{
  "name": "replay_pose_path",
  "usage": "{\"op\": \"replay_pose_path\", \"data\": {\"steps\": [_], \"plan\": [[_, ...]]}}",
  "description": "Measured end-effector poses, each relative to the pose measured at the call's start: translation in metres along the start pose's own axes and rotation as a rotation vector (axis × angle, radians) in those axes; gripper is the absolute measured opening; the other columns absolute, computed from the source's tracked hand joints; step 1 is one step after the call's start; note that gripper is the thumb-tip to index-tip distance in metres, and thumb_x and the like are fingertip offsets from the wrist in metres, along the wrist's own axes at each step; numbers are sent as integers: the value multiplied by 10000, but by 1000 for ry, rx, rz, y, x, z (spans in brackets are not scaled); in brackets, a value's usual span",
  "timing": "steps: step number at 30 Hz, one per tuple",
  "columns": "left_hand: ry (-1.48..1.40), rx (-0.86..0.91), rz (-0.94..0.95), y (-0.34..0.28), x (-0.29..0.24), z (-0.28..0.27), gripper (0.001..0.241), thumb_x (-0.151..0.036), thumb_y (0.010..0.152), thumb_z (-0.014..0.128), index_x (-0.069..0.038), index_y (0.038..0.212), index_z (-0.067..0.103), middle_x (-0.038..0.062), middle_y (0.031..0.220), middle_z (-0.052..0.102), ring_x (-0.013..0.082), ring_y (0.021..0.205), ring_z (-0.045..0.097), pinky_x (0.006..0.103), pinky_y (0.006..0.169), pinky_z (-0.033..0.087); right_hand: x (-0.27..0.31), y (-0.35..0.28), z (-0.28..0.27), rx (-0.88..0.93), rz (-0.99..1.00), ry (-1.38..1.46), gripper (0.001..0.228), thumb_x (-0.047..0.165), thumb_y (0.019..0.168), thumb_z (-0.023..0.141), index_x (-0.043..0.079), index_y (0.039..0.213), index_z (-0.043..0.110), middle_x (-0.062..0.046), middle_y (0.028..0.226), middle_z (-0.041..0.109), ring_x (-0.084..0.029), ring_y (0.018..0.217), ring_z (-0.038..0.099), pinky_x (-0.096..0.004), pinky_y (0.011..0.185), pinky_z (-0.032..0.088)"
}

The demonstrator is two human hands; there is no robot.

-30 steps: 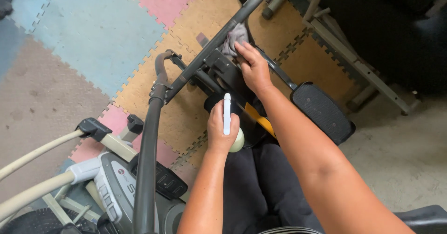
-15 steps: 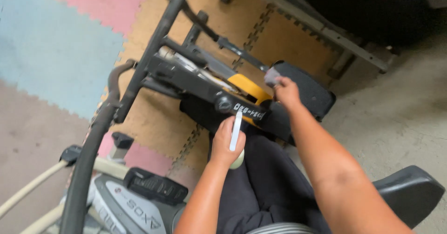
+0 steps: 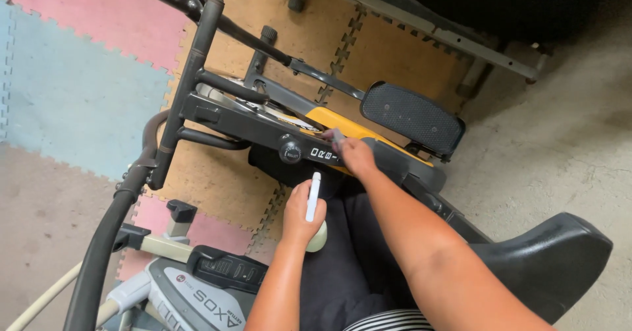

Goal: Wiping down cardio machines using a spray cleaner and a cloth.

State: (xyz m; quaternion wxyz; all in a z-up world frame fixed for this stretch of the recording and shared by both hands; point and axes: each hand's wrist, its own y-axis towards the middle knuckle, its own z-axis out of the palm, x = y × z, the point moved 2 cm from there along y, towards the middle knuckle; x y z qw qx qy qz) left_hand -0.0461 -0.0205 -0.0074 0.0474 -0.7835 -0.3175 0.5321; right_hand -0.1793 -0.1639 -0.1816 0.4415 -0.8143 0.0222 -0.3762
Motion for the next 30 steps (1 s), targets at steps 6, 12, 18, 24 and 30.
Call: {"op": "replay_pose_path", "data": {"steps": [6, 12, 18, 24, 30], "plan": [[25, -142, 110, 4, 11, 4, 405, -112, 805, 614, 0, 1194, 626, 257, 1109, 672, 452, 996, 656, 469, 875, 537, 44, 9, 24, -101, 20, -164, 390, 363, 971, 526, 80, 1125, 746, -178, 1147, 730, -356, 1094, 675, -435, 952, 505], [-5, -152, 92, 14, 6, -6, 403, -114, 813, 602, 10, 1197, 618, 250, 1088, 675, 439, 965, 654, 458, 862, 544, 53, -22, 29, -220, -350, 10, 356, 345, 995, 573, 66, 1163, 716, -191, 1173, 715, -367, 1113, 670, -428, 968, 503], [30, -125, 167, 11, 1, -9, 402, -98, 801, 602, 6, 1188, 625, 249, 1087, 673, 439, 974, 656, 458, 861, 541, -55, -11, 14, -366, 177, 67, 335, 335, 1015, 493, 163, 1105, 765, -146, 1044, 769, -327, 1011, 737, -445, 929, 539], [11, -82, 227, 3, 6, -11, 412, -105, 811, 608, 9, 1207, 611, 241, 1059, 665, 434, 946, 653, 457, 855, 546, 28, -25, 73, -756, -431, -7, 301, 225, 1004, 591, 10, 1178, 709, -268, 1244, 669, -462, 1171, 619, -485, 982, 484], [26, -66, 339, -3, -15, -26, 409, -96, 804, 634, 8, 1200, 617, 236, 1076, 673, 427, 961, 660, 458, 863, 544, 122, -79, 15, -257, -101, 815, 291, 228, 1026, 599, 14, 1188, 715, -104, 1099, 737, -215, 1012, 707, -381, 944, 510]]}}
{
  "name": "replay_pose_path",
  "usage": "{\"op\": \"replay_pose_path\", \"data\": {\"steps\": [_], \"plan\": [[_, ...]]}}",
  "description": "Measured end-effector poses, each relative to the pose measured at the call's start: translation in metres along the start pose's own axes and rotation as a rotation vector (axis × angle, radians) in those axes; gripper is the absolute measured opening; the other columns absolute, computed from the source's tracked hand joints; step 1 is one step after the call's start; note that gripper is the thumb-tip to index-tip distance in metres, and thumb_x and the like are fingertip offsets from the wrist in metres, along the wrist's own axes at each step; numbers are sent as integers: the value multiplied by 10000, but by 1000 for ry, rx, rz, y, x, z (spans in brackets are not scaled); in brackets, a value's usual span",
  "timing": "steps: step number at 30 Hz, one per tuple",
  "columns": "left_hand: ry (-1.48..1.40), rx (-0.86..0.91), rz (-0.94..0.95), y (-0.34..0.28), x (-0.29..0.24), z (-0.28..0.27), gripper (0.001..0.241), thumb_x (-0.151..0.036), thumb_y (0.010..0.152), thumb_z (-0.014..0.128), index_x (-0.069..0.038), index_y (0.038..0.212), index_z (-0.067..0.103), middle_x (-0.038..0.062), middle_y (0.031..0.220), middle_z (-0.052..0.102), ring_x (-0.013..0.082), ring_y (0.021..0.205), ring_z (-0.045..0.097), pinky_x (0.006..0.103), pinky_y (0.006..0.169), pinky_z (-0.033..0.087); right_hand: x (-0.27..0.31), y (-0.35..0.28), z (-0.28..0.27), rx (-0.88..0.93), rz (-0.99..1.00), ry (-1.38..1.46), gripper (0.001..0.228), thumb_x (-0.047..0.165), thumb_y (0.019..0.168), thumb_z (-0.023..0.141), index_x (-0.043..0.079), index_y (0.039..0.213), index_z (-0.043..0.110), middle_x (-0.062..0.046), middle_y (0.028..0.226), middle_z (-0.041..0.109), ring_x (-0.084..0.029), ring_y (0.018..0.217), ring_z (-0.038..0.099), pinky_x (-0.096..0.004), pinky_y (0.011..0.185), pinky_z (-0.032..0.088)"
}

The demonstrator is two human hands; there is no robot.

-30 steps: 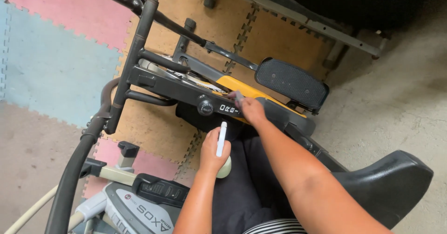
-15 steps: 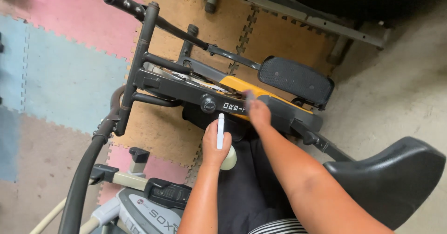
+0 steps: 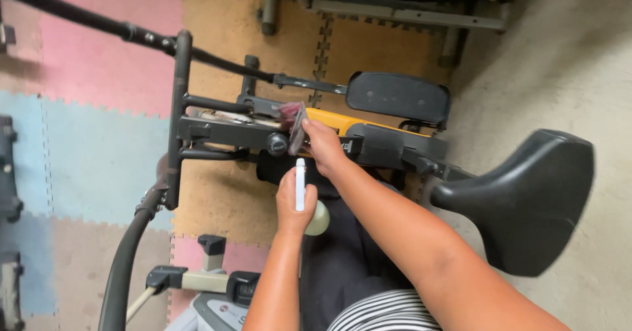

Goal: Wiping down cardio machines using a spray cleaner and a cloth.

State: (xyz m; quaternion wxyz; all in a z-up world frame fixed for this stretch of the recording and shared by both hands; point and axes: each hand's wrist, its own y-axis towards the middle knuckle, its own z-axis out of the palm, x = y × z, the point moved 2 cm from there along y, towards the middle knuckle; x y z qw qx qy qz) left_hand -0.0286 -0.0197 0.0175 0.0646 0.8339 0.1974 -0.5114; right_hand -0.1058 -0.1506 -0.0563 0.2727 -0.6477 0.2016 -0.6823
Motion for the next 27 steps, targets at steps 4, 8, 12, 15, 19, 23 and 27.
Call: {"op": "replay_pose_path", "data": {"steps": [4, 8, 12, 15, 19, 23, 27], "plan": [[1, 81, 42, 4, -37, -2, 383, -83, 809, 644, -8, 1184, 622, 211, 1047, 685, 394, 952, 675, 438, 861, 552, 106, -52, -34, 189, 77, 571, 224, 215, 1052, 503, 47, 1041, 652, -69, 932, 692, -209, 846, 682, -405, 796, 586], [-30, 127, 260, 4, -86, 16, 420, -91, 831, 688, 12, 1229, 602, 231, 1108, 671, 413, 1012, 660, 447, 897, 540, 184, -113, -123, 170, -375, 274, 245, 205, 1119, 501, 18, 1104, 659, -62, 1021, 690, -161, 928, 655, -320, 874, 543], [-66, 207, 260, -1, -152, 40, 365, -127, 866, 715, -19, 1201, 619, 202, 1105, 683, 400, 1023, 669, 433, 890, 552, 203, -194, -215, 13, -507, -145, 280, 228, 1157, 525, -2, 1167, 684, -71, 1048, 637, -165, 986, 561, -305, 900, 475], [-32, 259, 380, -15, -182, 64, 379, -136, 877, 729, -23, 1218, 607, 201, 1116, 671, 415, 1054, 642, 444, 907, 531, 181, -243, -247, -148, -940, -810, 203, 232, 1051, 627, 115, 1210, 676, -104, 1197, 697, -290, 1253, 621, -414, 1110, 475], [21, 294, 480, -25, -211, 94, 345, -135, 865, 718, -38, 1180, 613, 188, 1095, 666, 411, 1052, 635, 453, 902, 527, 139, -251, -279, -59, -943, -1312, 486, 212, 882, 673, 140, 1361, 634, -113, 1397, 601, -319, 1378, 480, -613, 1155, 270], [161, 264, 434, -44, -232, 96, 249, -135, 869, 713, -64, 1093, 632, 183, 1021, 662, 411, 996, 637, 462, 864, 532, 148, -230, -335, -157, -869, -1416, 458, 179, 892, 670, 172, 1349, 646, -36, 1440, 599, -240, 1447, 458, -643, 1196, 214], [192, 198, 461, -64, -253, 95, 301, -142, 859, 717, -56, 1132, 624, 193, 1037, 666, 411, 972, 638, 470, 832, 525, 137, -207, -390, -282, -929, -1277, 392, 155, 996, 636, 149, 1387, 644, -60, 1516, 579, -292, 1506, 413, -603, 1235, 244]]}}
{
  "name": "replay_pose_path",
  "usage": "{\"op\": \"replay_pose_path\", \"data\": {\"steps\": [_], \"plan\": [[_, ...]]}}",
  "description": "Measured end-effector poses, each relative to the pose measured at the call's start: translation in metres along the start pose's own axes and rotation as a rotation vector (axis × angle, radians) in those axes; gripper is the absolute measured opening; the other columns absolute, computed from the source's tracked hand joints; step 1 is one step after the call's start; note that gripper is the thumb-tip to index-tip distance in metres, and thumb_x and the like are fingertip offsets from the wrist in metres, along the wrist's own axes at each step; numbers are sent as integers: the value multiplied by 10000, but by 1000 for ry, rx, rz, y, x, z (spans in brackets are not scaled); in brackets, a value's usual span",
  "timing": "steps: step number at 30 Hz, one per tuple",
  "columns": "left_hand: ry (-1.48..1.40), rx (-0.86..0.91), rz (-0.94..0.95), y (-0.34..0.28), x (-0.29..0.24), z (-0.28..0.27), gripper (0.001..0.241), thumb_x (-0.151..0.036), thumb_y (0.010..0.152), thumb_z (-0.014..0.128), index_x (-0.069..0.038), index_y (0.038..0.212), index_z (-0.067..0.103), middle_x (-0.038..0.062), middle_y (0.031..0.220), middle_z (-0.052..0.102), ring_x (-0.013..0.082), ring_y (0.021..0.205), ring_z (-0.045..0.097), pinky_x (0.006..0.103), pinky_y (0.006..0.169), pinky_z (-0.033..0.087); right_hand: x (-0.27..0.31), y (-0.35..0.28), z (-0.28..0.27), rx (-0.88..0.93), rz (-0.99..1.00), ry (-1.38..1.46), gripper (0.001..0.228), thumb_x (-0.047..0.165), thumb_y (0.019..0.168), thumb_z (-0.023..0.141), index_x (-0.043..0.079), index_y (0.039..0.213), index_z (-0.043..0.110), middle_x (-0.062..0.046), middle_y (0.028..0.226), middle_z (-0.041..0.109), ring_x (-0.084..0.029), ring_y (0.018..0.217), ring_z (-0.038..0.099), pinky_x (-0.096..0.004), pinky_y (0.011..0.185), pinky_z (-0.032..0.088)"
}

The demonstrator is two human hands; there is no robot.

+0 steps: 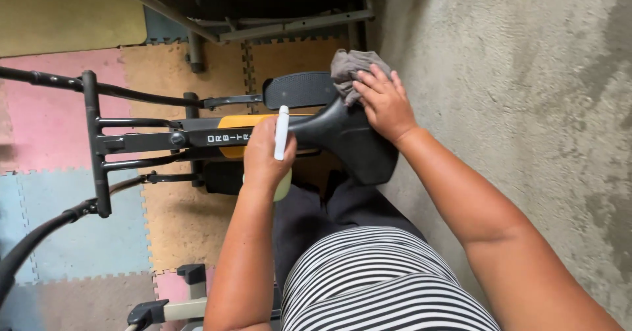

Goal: Wiping down cardio machines using a spray cleaner and a cloth.

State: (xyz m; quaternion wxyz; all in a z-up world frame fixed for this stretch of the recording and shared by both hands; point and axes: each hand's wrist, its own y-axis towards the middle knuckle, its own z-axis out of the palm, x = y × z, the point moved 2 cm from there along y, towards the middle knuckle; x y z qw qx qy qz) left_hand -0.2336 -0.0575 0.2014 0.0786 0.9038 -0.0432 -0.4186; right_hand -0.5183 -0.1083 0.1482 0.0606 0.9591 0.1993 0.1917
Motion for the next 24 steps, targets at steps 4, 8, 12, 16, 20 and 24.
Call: {"op": "replay_pose_path", "data": {"steps": [4, 8, 12, 16, 20, 24], "plan": [[-9, -1, 27, 6, -17, 4, 273, -125, 870, 703, -51, 1115, 606, 187, 1013, 667, 404, 988, 637, 471, 854, 526, 38, -23, 0, 6, -43, 53, 467, 121, 897, 632, 128, 1363, 647, -89, 1525, 554, -314, 1503, 388, -597, 1222, 230], [17, 22, 18, 12, -26, 9, 314, -122, 825, 710, -53, 1115, 611, 191, 994, 667, 416, 967, 631, 477, 824, 522, 60, -49, -6, 84, -182, 109, 549, 126, 856, 633, 134, 1405, 620, -79, 1551, 519, -286, 1497, 391, -589, 1227, 229], [-18, 30, 13, 24, -40, 4, 305, -129, 847, 708, -54, 1127, 612, 187, 986, 664, 420, 958, 628, 479, 816, 520, 28, -18, -6, 90, -176, 55, 500, 160, 901, 637, 147, 1400, 621, -57, 1542, 519, -259, 1494, 395, -594, 1220, 221], [9, 100, -46, 44, -50, 3, 251, -120, 852, 683, -68, 1095, 644, 185, 971, 667, 417, 934, 634, 482, 799, 521, 3, 21, 1, 10, -21, 8, 422, 192, 964, 634, 145, 1383, 628, -61, 1542, 515, -282, 1499, 378, -603, 1212, 216], [-56, 53, 78, 72, -38, 11, 251, -135, 845, 654, -71, 1087, 642, 190, 967, 669, 427, 934, 636, 487, 800, 526, 25, 21, -5, 102, -87, -4, 469, 149, 877, 634, 105, 1343, 644, -85, 1513, 516, -323, 1494, 362, -602, 1217, 232], [36, 213, -42, 107, -22, 17, 137, -168, 861, 656, -96, 978, 657, 180, 920, 680, 424, 921, 650, 499, 791, 524, 38, 12, -12, 93, -188, 108, 500, 124, 867, 627, 81, 1365, 639, -95, 1509, 534, -314, 1476, 394, -586, 1202, 248]]}}
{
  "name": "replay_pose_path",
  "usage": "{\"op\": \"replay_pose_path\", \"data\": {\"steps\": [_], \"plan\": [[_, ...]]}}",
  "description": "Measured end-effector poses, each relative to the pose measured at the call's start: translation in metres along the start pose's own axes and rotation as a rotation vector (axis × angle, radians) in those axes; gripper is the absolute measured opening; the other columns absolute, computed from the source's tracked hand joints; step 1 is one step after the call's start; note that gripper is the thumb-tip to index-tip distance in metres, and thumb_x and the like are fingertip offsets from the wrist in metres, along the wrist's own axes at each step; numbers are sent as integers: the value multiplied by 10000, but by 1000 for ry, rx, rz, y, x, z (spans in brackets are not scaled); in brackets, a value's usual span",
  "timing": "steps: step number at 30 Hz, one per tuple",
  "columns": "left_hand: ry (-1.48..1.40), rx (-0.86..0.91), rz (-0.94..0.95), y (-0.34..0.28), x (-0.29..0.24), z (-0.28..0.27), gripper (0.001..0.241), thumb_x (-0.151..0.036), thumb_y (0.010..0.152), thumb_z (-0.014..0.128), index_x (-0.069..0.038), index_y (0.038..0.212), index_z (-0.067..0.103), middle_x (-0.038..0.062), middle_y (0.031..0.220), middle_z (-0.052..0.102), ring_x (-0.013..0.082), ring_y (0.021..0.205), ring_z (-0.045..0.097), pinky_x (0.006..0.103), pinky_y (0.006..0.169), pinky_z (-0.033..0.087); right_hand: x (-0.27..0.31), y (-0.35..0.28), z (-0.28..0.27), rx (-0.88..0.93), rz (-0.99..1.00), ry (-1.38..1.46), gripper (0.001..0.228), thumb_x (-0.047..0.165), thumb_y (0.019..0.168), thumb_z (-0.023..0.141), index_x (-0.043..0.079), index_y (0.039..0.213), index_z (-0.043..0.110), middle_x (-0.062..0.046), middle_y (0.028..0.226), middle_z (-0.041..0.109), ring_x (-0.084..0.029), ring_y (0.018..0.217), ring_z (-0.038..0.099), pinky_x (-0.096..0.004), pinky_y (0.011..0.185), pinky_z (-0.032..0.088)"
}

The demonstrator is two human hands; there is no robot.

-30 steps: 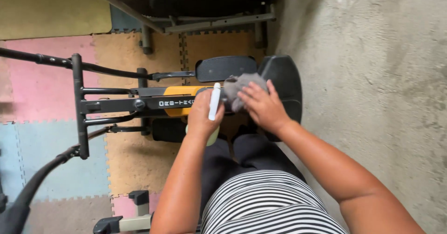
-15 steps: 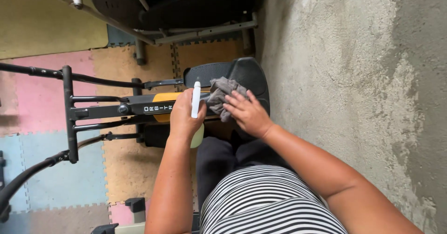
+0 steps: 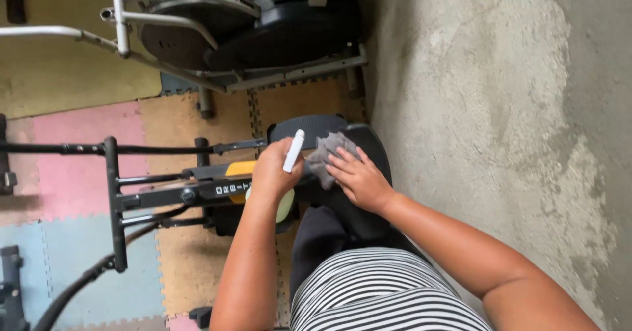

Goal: Wiping down cardio machines using a spray cleaner and a cloth.

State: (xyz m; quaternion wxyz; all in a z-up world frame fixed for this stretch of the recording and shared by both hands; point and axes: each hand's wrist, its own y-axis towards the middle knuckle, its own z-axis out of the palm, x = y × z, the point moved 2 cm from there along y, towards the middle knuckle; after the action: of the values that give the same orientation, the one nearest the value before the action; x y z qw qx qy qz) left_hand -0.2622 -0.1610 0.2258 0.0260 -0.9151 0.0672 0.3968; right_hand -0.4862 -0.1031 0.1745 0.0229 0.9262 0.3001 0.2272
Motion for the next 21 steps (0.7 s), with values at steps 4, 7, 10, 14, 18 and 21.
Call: {"op": "replay_pose_path", "data": {"steps": [4, 7, 10, 14, 18, 21], "plan": [[-14, 140, -74, 35, 9, -8, 148, -178, 818, 658, -115, 951, 677, 165, 906, 693, 422, 910, 652, 504, 780, 525, -9, 43, 2, 63, 22, 42, 375, 160, 895, 637, 96, 1262, 688, -90, 1391, 632, -297, 1411, 481, -581, 1183, 268], [-38, 77, 3, 53, 27, -11, 180, -166, 811, 663, -102, 979, 660, 162, 941, 688, 420, 949, 637, 504, 805, 518, -1, 84, 10, 315, 106, -3, 274, 200, 925, 617, 112, 1163, 720, -80, 1249, 688, -268, 1310, 560, -567, 1227, 261], [-79, -4, 56, 55, 36, -19, 229, -145, 808, 654, -102, 1033, 653, 150, 985, 691, 409, 998, 628, 494, 836, 516, 19, 85, 32, 566, 215, 75, 229, 247, 966, 597, 138, 1114, 734, -68, 1167, 715, -267, 1217, 610, -506, 1203, 344], [-94, -83, -50, 35, 45, -29, 273, -160, 803, 679, -102, 1068, 654, 155, 1000, 680, 404, 984, 632, 491, 822, 512, 36, 52, 36, 301, -82, 399, 310, 162, 916, 647, 64, 1208, 684, -156, 1296, 649, -362, 1260, 574, -507, 1147, 384], [-97, -142, -18, -11, 56, -28, 242, -163, 834, 680, -93, 1062, 644, 146, 996, 688, 400, 1009, 638, 479, 843, 522, 32, 30, 11, 286, -304, 345, 407, 141, 885, 665, 86, 1288, 673, -150, 1436, 594, -356, 1343, 538, -535, 1141, 365], [-96, -211, -117, -52, 54, -27, 246, -168, 844, 683, -92, 1076, 653, 157, 998, 680, 403, 989, 640, 480, 833, 520, 37, 35, 16, 330, -401, 214, 473, 115, 823, 672, 133, 1295, 687, -148, 1481, 558, -355, 1393, 497, -528, 1159, 363]]}}
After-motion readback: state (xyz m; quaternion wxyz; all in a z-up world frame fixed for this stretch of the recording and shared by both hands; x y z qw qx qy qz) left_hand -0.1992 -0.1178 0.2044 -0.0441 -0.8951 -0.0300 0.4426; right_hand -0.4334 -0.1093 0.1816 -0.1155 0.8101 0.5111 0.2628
